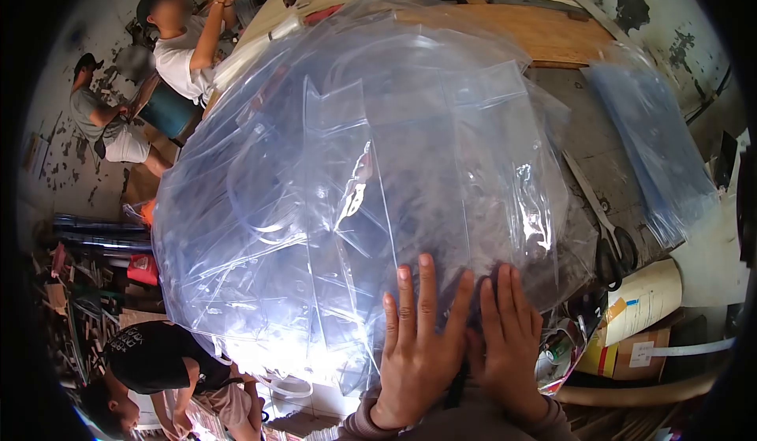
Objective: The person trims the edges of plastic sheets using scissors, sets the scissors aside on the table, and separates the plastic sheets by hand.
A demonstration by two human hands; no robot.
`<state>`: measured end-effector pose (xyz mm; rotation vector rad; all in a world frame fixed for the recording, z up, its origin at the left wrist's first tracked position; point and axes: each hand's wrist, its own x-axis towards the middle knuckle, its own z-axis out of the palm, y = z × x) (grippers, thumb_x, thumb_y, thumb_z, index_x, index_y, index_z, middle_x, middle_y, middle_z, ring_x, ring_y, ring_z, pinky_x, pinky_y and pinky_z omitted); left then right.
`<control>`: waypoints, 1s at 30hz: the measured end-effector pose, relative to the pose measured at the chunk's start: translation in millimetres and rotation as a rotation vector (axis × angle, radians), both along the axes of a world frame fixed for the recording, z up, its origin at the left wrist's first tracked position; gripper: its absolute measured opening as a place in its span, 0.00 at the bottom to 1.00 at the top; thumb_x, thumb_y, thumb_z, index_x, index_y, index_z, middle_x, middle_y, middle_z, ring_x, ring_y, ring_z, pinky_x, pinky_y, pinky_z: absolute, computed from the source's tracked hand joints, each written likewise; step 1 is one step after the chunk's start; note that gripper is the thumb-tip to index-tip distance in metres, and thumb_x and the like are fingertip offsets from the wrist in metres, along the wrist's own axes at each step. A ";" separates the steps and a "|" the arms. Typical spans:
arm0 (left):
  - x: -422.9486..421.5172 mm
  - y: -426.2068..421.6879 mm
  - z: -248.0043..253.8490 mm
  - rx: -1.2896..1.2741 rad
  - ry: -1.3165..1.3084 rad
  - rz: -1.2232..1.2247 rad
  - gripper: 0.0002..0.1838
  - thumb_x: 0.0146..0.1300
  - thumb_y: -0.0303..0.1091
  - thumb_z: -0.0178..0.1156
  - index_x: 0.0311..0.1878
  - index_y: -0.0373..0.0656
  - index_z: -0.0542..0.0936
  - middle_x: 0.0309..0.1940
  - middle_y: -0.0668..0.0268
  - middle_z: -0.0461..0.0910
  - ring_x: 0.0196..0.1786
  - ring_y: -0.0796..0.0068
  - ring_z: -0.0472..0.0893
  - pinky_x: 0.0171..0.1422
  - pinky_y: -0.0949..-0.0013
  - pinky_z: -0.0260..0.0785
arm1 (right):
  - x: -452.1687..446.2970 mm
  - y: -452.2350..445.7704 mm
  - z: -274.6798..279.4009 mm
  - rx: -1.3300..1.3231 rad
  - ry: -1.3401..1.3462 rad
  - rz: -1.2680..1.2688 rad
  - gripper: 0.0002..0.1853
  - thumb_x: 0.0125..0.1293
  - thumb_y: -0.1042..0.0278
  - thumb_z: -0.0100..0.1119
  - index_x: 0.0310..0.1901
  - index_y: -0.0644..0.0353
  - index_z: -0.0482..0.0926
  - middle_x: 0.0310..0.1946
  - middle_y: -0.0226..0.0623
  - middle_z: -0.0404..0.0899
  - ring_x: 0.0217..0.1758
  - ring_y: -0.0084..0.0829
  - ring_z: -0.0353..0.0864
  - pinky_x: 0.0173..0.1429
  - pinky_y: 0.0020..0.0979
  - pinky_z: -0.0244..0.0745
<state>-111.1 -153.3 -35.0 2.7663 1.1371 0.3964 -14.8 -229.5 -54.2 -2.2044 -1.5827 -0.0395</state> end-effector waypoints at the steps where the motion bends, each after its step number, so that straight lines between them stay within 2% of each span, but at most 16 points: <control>1: 1.6 -0.4 -0.3 -0.015 -0.025 -0.008 0.28 0.57 0.35 0.55 0.64 0.55 0.71 0.68 0.43 0.57 0.69 0.36 0.59 0.63 0.37 0.60 | 3.6 0.1 5.6 0.008 0.064 -0.006 0.25 0.66 0.60 0.49 0.62 0.65 0.68 0.65 0.52 0.64 0.69 0.44 0.63 0.62 0.39 0.60; 2: 3.4 -2.5 2.0 -0.016 -0.024 -0.008 0.28 0.57 0.35 0.55 0.64 0.55 0.71 0.68 0.43 0.57 0.69 0.36 0.59 0.63 0.37 0.60 | 7.5 0.5 7.8 0.018 0.127 -0.013 0.23 0.67 0.62 0.49 0.61 0.64 0.70 0.64 0.52 0.65 0.69 0.45 0.64 0.62 0.40 0.61; 4: 8.7 -10.4 9.9 0.071 0.047 -0.214 0.25 0.63 0.35 0.46 0.65 0.52 0.69 0.67 0.46 0.61 0.67 0.45 0.65 0.65 0.54 0.63 | 20.9 -4.0 1.1 0.151 0.209 -0.075 0.21 0.67 0.66 0.49 0.59 0.64 0.71 0.63 0.52 0.66 0.67 0.46 0.66 0.62 0.40 0.64; 6: 25.1 -14.6 10.2 0.003 -0.033 -0.280 0.26 0.63 0.35 0.45 0.66 0.52 0.68 0.66 0.46 0.62 0.67 0.46 0.66 0.66 0.55 0.63 | 30.5 -5.1 1.6 0.352 0.383 -0.215 0.16 0.66 0.75 0.49 0.55 0.65 0.75 0.60 0.53 0.70 0.62 0.49 0.72 0.60 0.38 0.70; 8: 37.9 -14.8 10.1 -0.055 -0.099 -0.347 0.28 0.64 0.34 0.44 0.69 0.52 0.64 0.63 0.48 0.66 0.66 0.51 0.67 0.69 0.57 0.59 | 40.7 -4.1 3.9 0.382 0.421 -0.235 0.16 0.67 0.75 0.48 0.55 0.65 0.75 0.60 0.53 0.70 0.61 0.49 0.72 0.59 0.38 0.71; 10: 42.9 -12.7 4.3 -0.043 -0.114 -0.350 0.26 0.64 0.35 0.47 0.67 0.53 0.66 0.63 0.50 0.67 0.66 0.53 0.68 0.67 0.55 0.61 | 46.6 -0.8 9.0 0.386 0.500 -0.286 0.18 0.64 0.77 0.48 0.55 0.66 0.74 0.59 0.51 0.71 0.62 0.48 0.71 0.61 0.39 0.69; 13: 41.3 -6.2 -1.9 -0.059 -0.136 -0.339 0.26 0.63 0.37 0.52 0.66 0.48 0.68 0.62 0.54 0.69 0.66 0.59 0.68 0.67 0.56 0.62 | 53.1 3.5 14.1 0.256 0.301 -0.161 0.20 0.60 0.79 0.51 0.56 0.66 0.74 0.58 0.49 0.73 0.64 0.47 0.70 0.63 0.40 0.67; 15: 37.9 -1.2 -3.4 -0.130 -0.189 -0.367 0.27 0.63 0.38 0.52 0.66 0.42 0.67 0.63 0.55 0.68 0.68 0.61 0.66 0.69 0.59 0.60 | 57.5 0.2 15.8 0.244 0.304 -0.116 0.25 0.56 0.76 0.55 0.58 0.66 0.72 0.58 0.48 0.72 0.64 0.47 0.70 0.65 0.40 0.65; 17: 35.6 2.5 -5.6 -0.104 -0.157 -0.387 0.28 0.63 0.38 0.52 0.66 0.40 0.66 0.64 0.56 0.67 0.69 0.62 0.65 0.69 0.60 0.59 | 60.4 -4.1 23.3 0.260 0.383 -0.074 0.26 0.58 0.68 0.58 0.59 0.65 0.70 0.60 0.49 0.71 0.63 0.48 0.71 0.64 0.40 0.66; 18: 34.3 3.5 -7.1 -0.081 -0.130 -0.418 0.28 0.63 0.38 0.52 0.66 0.38 0.65 0.65 0.57 0.66 0.69 0.64 0.64 0.70 0.62 0.58 | 57.4 -5.3 25.1 0.335 0.414 -0.100 0.24 0.60 0.59 0.58 0.56 0.64 0.73 0.59 0.49 0.72 0.60 0.46 0.74 0.62 0.40 0.68; 19: 33.9 3.0 -9.5 -0.079 -0.126 -0.404 0.28 0.63 0.38 0.52 0.66 0.38 0.65 0.65 0.57 0.66 0.69 0.64 0.64 0.70 0.62 0.58 | 52.9 -5.0 26.4 0.333 0.420 -0.086 0.24 0.60 0.59 0.58 0.56 0.64 0.73 0.59 0.49 0.72 0.60 0.46 0.74 0.62 0.40 0.68; 21: 34.4 -0.4 -13.8 -0.074 -0.111 -0.422 0.28 0.62 0.33 0.45 0.66 0.36 0.63 0.67 0.55 0.62 0.73 0.64 0.58 0.76 0.63 0.47 | 38.3 -4.1 30.6 0.517 0.069 -0.176 0.21 0.64 0.54 0.55 0.51 0.62 0.76 0.56 0.50 0.74 0.57 0.44 0.76 0.59 0.42 0.70; 22: 33.2 0.2 -14.0 -0.073 -0.106 -0.413 0.28 0.62 0.33 0.45 0.66 0.36 0.63 0.67 0.55 0.62 0.73 0.64 0.58 0.76 0.63 0.47 | 27.5 -5.9 37.2 0.479 0.091 -0.115 0.17 0.65 0.55 0.55 0.46 0.61 0.76 0.53 0.49 0.75 0.56 0.40 0.76 0.57 0.44 0.70; 24: 32.7 2.6 -13.9 -0.086 -0.139 -0.430 0.27 0.64 0.37 0.51 0.67 0.41 0.65 0.68 0.59 0.62 0.72 0.66 0.60 0.73 0.64 0.53 | 17.4 -12.7 39.5 0.171 0.059 0.227 0.23 0.69 0.52 0.45 0.51 0.66 0.75 0.56 0.58 0.70 0.55 0.51 0.75 0.56 0.47 0.71; 25: 33.1 2.8 -15.1 -0.083 -0.139 -0.430 0.27 0.64 0.37 0.51 0.67 0.41 0.65 0.68 0.59 0.62 0.72 0.66 0.60 0.73 0.64 0.53 | 8.8 -6.6 41.5 0.174 0.058 0.226 0.23 0.69 0.52 0.45 0.51 0.66 0.75 0.56 0.58 0.70 0.55 0.51 0.75 0.56 0.47 0.71; 30: 37.0 -2.6 -31.1 0.107 0.001 -0.394 0.30 0.63 0.43 0.53 0.68 0.45 0.64 0.71 0.61 0.57 0.73 0.68 0.56 0.77 0.64 0.43 | -42.3 41.3 59.4 0.154 0.225 0.493 0.09 0.64 0.63 0.56 0.41 0.56 0.81 0.48 0.50 0.75 0.40 0.38 0.80 0.42 0.37 0.74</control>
